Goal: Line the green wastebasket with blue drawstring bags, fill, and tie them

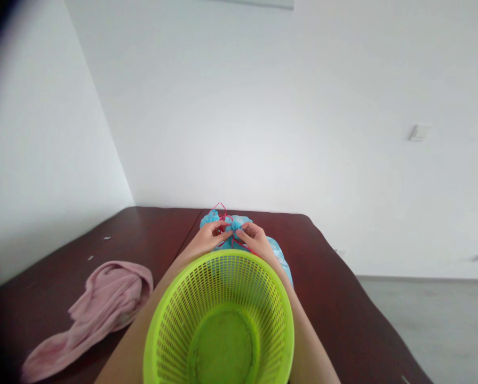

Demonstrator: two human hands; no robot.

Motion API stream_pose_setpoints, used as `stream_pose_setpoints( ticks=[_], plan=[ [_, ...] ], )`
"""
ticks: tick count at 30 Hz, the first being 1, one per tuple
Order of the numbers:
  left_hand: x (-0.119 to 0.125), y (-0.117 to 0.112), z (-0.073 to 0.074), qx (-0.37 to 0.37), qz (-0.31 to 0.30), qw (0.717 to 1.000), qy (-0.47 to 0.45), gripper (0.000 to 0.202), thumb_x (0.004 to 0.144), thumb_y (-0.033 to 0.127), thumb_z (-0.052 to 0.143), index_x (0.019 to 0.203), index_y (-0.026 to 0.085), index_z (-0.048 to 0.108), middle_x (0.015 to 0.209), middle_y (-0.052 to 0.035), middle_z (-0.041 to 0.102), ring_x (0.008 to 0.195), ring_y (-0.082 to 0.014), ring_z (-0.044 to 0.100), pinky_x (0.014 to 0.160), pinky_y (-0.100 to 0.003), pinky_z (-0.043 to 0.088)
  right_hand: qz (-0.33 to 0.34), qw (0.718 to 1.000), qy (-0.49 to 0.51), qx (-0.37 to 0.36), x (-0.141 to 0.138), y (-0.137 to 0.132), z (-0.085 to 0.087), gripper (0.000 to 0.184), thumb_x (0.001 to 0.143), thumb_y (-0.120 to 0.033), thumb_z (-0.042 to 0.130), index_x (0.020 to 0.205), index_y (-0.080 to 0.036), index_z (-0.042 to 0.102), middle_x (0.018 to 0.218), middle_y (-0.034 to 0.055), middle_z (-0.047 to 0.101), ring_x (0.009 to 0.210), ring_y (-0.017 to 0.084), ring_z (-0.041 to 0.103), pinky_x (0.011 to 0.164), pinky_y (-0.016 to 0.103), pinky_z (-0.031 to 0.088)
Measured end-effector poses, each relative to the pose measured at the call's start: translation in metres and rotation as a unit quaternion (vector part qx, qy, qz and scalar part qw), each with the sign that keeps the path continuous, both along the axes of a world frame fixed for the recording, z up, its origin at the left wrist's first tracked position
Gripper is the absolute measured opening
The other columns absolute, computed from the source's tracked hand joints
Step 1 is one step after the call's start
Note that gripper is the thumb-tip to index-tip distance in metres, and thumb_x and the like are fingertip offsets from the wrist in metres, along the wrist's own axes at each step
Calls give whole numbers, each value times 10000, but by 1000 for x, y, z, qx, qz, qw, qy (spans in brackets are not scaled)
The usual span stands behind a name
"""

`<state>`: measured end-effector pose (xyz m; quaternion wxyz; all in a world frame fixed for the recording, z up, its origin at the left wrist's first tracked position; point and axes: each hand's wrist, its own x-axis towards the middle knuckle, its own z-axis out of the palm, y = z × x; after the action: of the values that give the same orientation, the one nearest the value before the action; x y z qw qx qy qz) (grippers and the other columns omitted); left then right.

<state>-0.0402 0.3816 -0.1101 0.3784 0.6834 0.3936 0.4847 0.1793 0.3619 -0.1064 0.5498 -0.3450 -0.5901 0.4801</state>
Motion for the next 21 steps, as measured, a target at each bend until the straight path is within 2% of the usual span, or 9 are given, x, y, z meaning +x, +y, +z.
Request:
stream_pose_setpoints(
  ticks=[2, 4, 9, 12, 14, 16, 17, 19, 21],
  plan=[
    [-2, 5, -3, 3, 20, 1000, -14, 579, 864, 713, 948, 1116, 197, 871, 870, -56, 773, 716, -223, 682, 665, -345, 532, -13, 1000, 1, -1, 1, 2, -2, 674, 660, -863, 1014, 750, -283, 682, 704, -45, 652, 664, 158, 585, 704, 326, 560],
    [-5, 8, -4, 14, 42, 999, -30, 529, 898, 694, 903, 1098, 205, 873, 879, -56, 784, 707, -216, 677, 680, -344, 533, -36, 999, 4, 0, 2, 4, -3, 645, 706, -843, 992, 730, -284, 673, 708, -45, 637, 680, 162, 586, 739, 337, 592],
    [-13, 7, 3, 60, 102, 992, -40, 310, 951, 515, 869, 1077, 234, 903, 1008, -74, 829, 878, -245, 736, 852, -374, 580, -108, 994, 22, 22, 5, 7, -5, 639, 802, -776, 949, 679, -283, 562, 673, -61, 492, 681, 164, 487, 713, 323, 579],
    [-19, -1, 11, 92, 149, 984, -31, 228, 936, 443, 896, 1058, 252, 923, 1172, -102, 806, 980, -263, 720, 906, -395, 588, -137, 989, 32, 35, 5, 7, -5, 614, 846, -738, 931, 688, -281, 552, 686, -54, 480, 703, 173, 473, 698, 314, 554],
    [-25, -8, 20, 138, 201, 970, -18, 201, 943, 416, 895, 1076, 270, 935, 1273, -118, 759, 1096, -288, 697, 933, -402, 586, -148, 987, 39, 39, 5, 5, -4, 599, 860, -735, 923, 702, -280, 565, 706, -46, 494, 727, 180, 493, 709, 316, 557],
    [-34, -16, 32, 189, 250, 950, -1, 172, 941, 377, 885, 1073, 276, 929, 1285, -118, 734, 1133, -291, 677, 912, -388, 577, -150, 987, 47, 42, 5, 4, -3, 578, 856, -746, 924, 730, -282, 602, 761, -31, 555, 771, 190, 538, 735, 323, 575],
    [-39, -20, 37, 202, 257, 945, 4, 149, 943, 366, 873, 1049, 269, 913, 1243, -108, 739, 1084, -276, 677, 875, -374, 567, -147, 987, 51, 42, 5, 3, -2, 567, 849, -754, 927, 748, -283, 626, 806, -20, 600, 802, 195, 567, 755, 328, 588],
    [-46, -25, 46, 177, 208, 962, 8, 182, 1002, 417, 808, 957, 250, 863, 1064, -72, 752, 919, -237, 666, 797, -350, 536, -134, 989, 57, 38, 4, 2, -1, 547, 835, -769, 927, 781, -289, 671, 921, 3, 690, 868, 207, 624, 796, 340, 615],
    [-47, -26, 48, 97, 102, 990, 20, 414, 1088, 570, 704, 872, 239, 827, 859, -46, 732, 797, -222, 656, 757, -348, 521, -114, 991, 60, 27, 2, 1, -1, 519, 828, -778, 919, 817, -297, 726, 1007, 22, 745, 911, 216, 666, 821, 353, 634]
  ],
)
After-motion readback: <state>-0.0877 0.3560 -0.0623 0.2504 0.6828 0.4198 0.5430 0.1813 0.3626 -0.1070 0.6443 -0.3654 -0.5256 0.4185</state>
